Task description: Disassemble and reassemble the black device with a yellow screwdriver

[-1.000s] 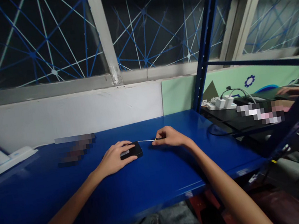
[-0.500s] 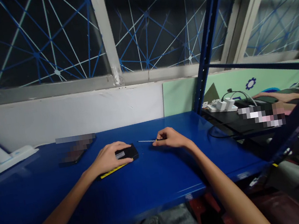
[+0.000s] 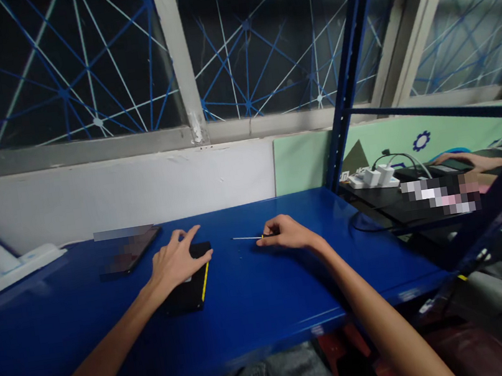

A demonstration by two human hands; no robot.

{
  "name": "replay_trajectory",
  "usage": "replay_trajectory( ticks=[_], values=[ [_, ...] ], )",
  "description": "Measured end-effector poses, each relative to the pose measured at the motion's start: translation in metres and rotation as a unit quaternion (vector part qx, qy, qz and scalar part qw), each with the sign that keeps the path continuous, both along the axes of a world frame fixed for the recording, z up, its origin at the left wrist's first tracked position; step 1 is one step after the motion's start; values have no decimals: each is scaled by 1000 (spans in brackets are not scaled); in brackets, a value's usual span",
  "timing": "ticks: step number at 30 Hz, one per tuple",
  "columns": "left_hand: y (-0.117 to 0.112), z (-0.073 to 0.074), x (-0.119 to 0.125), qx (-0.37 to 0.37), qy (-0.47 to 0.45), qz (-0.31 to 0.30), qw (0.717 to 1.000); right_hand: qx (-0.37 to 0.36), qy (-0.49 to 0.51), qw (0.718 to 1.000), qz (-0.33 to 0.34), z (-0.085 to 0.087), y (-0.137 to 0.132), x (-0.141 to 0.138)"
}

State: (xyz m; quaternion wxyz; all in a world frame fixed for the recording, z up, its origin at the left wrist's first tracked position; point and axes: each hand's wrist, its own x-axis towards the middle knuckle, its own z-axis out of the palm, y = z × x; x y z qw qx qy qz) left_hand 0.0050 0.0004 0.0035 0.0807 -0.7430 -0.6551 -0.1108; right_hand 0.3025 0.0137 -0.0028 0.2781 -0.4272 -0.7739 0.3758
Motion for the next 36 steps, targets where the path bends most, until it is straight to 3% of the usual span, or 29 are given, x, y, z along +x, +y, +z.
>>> replay_trajectory(
  ticks=[4,11,19,23,26,28,31,33,36],
  values=[
    [-1,0,3,-10,4,44,999,-1,-7,1000,-1,-1,1,0],
    [5,5,-17,-38,-16,10,999,8,-13,1000,0,-4,3,0],
    [-1,-2,2,-39,-17,34,999,8,-22,1000,3,-4,3,0],
    [0,-2,-3,-16,-12,8,1000,3,-24,1000,0,-4,3,-1],
    [6,-3,-13,45,-3,-36,998,-1,-23,1000,-2,-4,3,-1],
    [10,-5,-18,77,8,-130,988,2,-21,1000,1,-5,3,-1],
    [15,-10,-19,64,12,-264,962,3,-22,1000,2,-5,3,-1],
    [16,-13,-16,36,-5,-303,952,-1,-23,1000,2,-5,3,-1],
    [14,-14,-11,4,-34,-315,949,-3,-22,1000,2,-5,3,-2]
  ],
)
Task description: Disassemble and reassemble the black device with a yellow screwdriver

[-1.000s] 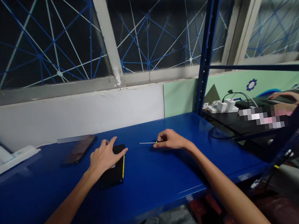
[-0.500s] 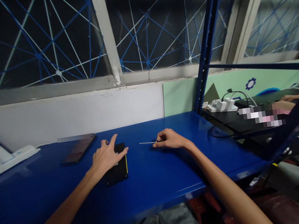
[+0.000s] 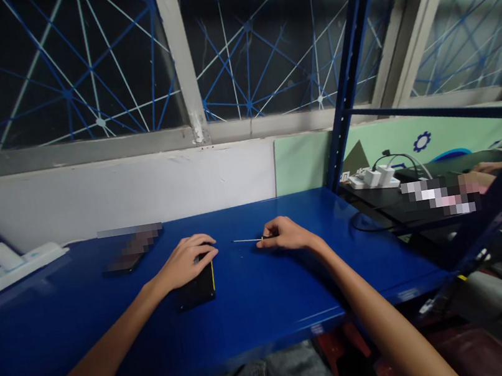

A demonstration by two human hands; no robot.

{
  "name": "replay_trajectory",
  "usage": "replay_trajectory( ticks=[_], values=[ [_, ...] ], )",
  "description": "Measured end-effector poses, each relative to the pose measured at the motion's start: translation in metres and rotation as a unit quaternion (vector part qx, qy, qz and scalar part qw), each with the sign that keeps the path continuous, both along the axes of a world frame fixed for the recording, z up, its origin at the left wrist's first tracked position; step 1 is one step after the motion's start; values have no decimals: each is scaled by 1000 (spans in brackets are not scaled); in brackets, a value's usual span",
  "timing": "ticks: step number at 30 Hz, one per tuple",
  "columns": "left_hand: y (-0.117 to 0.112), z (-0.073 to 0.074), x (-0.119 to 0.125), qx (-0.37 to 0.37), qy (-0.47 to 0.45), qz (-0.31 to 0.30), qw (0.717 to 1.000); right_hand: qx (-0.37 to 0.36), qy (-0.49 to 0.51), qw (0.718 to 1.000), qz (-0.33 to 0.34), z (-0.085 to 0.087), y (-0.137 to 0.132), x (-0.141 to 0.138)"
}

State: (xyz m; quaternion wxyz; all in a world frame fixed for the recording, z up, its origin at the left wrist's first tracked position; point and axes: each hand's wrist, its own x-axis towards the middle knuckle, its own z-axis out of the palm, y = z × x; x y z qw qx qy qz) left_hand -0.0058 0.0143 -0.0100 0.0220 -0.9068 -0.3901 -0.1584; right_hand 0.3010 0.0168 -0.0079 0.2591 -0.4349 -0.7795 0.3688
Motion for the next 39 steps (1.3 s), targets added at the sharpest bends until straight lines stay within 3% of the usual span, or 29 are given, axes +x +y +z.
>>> replay_trajectory(
  ticks=[3,8,10,13,15,21,27,32,39],
  values=[
    [-4,0,8,15,-14,45,999,-2,-2,1000,-1,-1,0,0],
    [-8,-3,15,70,-46,233,969,2,1,1000,1,-1,0,0],
    [-8,-3,13,66,-64,195,976,4,0,1000,0,-1,0,1],
    [-7,-1,7,15,-90,44,995,9,-5,1000,-1,0,0,1],
    [-7,0,7,-14,-93,8,996,10,-8,1000,0,0,0,1],
    [-10,-4,17,57,-63,186,979,-15,-14,1000,8,0,-1,1],
    [-11,-10,17,45,-76,113,990,-3,-45,999,20,-1,-3,-4],
    [-11,-11,19,49,-52,130,989,10,-74,996,55,-3,-6,-12],
    [-10,-11,19,52,-28,139,989,20,-75,996,50,-8,-5,-15]
  ],
)
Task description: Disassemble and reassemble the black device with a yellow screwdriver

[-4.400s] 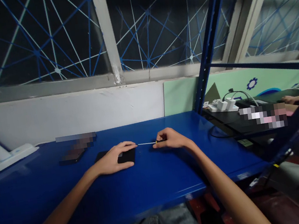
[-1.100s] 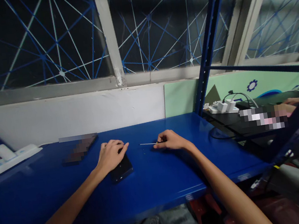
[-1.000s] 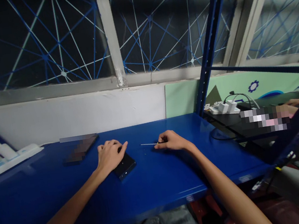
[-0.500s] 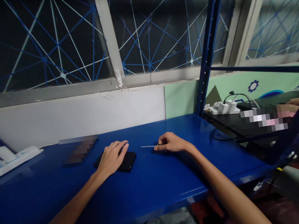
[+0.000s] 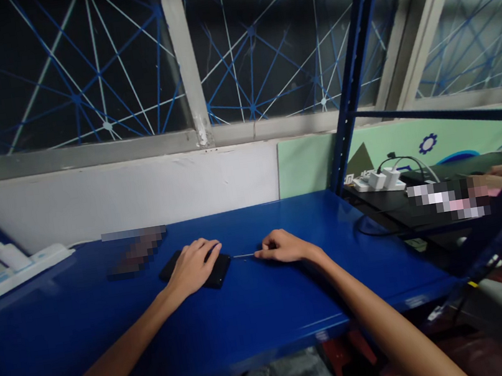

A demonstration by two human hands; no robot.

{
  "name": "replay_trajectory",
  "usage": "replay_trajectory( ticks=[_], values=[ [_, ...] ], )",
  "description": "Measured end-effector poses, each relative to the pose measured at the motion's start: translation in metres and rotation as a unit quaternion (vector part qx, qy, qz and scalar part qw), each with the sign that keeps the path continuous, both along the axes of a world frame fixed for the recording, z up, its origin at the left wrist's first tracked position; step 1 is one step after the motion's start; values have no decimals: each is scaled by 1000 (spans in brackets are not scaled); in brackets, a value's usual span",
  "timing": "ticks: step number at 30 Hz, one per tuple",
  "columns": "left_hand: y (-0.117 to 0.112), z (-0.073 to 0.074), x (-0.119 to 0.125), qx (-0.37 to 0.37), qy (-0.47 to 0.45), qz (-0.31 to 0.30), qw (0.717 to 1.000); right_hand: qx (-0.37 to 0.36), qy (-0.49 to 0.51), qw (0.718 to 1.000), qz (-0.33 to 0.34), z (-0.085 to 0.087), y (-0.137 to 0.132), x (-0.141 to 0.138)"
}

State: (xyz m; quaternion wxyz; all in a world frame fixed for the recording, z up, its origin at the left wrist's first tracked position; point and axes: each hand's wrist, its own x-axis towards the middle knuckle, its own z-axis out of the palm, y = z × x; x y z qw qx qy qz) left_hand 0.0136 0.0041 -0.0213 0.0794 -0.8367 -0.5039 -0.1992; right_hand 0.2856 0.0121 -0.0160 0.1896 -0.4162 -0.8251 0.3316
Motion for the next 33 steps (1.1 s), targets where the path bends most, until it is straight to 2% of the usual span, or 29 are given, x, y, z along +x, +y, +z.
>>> replay_trajectory(
  ticks=[13,18,25,33],
  values=[
    [-6,2,5,-4,8,8,1000,19,-3,1000,-9,-7,2,-1],
    [-9,4,9,-4,25,29,999,39,7,999,-21,-8,3,1],
    [-9,4,9,-18,20,23,999,85,15,996,-37,-8,2,-1],
    [-8,4,8,-30,2,12,999,19,67,997,-30,-7,4,2]
  ],
)
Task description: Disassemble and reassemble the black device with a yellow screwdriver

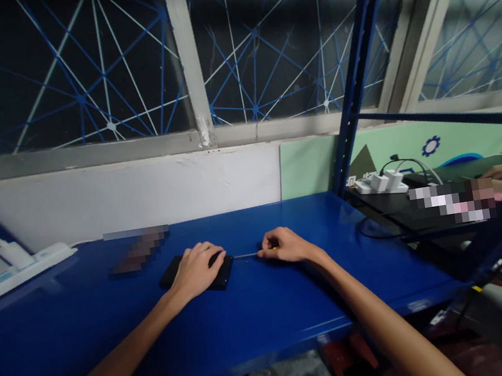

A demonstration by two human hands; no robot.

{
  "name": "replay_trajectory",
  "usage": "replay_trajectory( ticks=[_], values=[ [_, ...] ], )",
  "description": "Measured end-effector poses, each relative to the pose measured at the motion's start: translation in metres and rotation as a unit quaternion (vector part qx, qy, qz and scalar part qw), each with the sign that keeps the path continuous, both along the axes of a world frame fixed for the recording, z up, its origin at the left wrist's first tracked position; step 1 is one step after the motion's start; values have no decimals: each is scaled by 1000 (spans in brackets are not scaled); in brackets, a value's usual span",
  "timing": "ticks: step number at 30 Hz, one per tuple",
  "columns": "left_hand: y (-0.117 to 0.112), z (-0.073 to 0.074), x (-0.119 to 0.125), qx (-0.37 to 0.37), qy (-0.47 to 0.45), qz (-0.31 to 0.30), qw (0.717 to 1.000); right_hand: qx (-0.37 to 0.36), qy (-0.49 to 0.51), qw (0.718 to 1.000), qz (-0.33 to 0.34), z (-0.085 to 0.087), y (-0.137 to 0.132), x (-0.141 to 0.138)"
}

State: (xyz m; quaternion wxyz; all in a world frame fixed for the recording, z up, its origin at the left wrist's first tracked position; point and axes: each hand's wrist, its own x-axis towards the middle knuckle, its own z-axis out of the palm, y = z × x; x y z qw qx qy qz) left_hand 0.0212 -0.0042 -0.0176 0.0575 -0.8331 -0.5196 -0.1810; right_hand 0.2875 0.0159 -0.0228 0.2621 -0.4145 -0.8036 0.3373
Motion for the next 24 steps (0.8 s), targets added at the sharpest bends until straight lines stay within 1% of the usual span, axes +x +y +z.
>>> replay_trajectory(
  ticks=[3,7,10,15,19,21,22,24],
  values=[
    [0,0,-1,-6,-8,-10,1000,-12,-3,1000,5,2,1,1],
    [0,-1,-1,-7,-15,-12,1000,-1,-35,999,-7,1,0,-1],
    [-1,0,0,-4,-15,-8,1000,24,-46,999,-15,-1,0,-2],
    [-2,0,3,-5,-13,2,1000,87,-74,993,-28,-1,-3,-3],
    [-2,1,2,-18,-22,6,1000,101,-80,991,-21,2,-7,-6],
    [0,4,-1,-42,-39,-18,998,97,-73,992,-23,3,-8,-6],
    [2,7,-4,-61,-50,-40,996,94,-68,993,-23,4,-8,-6],
    [6,13,-12,-111,-67,-102,986,86,-60,994,-20,4,-6,-3]
  ],
)
